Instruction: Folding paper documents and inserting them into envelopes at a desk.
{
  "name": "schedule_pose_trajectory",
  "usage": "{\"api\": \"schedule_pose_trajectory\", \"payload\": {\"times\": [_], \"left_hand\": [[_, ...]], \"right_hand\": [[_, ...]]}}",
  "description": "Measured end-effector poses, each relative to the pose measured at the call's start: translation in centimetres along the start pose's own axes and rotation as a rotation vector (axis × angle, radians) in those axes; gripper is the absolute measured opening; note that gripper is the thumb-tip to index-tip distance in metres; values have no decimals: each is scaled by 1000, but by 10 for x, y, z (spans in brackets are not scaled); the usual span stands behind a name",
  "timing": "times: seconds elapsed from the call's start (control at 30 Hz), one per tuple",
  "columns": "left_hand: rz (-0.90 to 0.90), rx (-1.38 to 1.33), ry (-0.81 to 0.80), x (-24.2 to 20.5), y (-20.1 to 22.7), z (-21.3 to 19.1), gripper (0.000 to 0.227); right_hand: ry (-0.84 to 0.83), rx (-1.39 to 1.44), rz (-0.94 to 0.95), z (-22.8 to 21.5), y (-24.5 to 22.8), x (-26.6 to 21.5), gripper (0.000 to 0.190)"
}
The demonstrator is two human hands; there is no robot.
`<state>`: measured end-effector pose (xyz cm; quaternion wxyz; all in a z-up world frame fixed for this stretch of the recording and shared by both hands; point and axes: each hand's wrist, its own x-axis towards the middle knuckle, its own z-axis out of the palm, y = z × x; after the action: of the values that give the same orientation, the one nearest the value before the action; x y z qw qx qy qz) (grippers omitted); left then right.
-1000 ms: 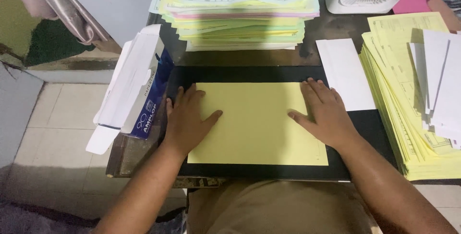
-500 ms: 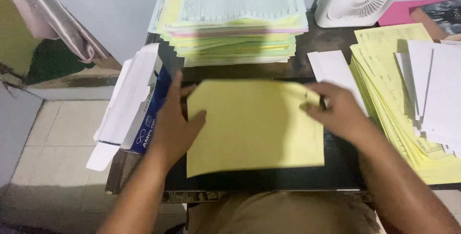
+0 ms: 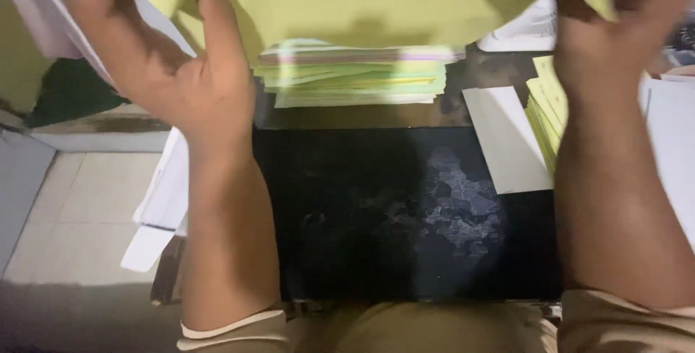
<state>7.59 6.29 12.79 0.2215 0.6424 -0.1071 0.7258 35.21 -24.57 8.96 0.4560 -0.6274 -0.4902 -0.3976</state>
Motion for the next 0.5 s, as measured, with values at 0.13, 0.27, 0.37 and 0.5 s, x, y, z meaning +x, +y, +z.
{"api": "schedule_pose_trajectory", "payload": {"times": [0.13, 0.27, 0.37, 0.5], "left_hand": [[-187, 124, 44, -37, -29, 19, 77], [-342, 187, -39, -34, -37, 31, 76], [-341, 455, -227, -13, -24, 35, 27], [-461, 270, -201, -10, -25, 36, 20]], "right_hand": [[-55, 107, -135, 28, -17, 23, 20], [-116, 48, -125, 43, -8, 24, 24], [-182, -145, -41, 49, 29, 20, 8], [-171, -131, 231, 52, 35, 27, 32]]}}
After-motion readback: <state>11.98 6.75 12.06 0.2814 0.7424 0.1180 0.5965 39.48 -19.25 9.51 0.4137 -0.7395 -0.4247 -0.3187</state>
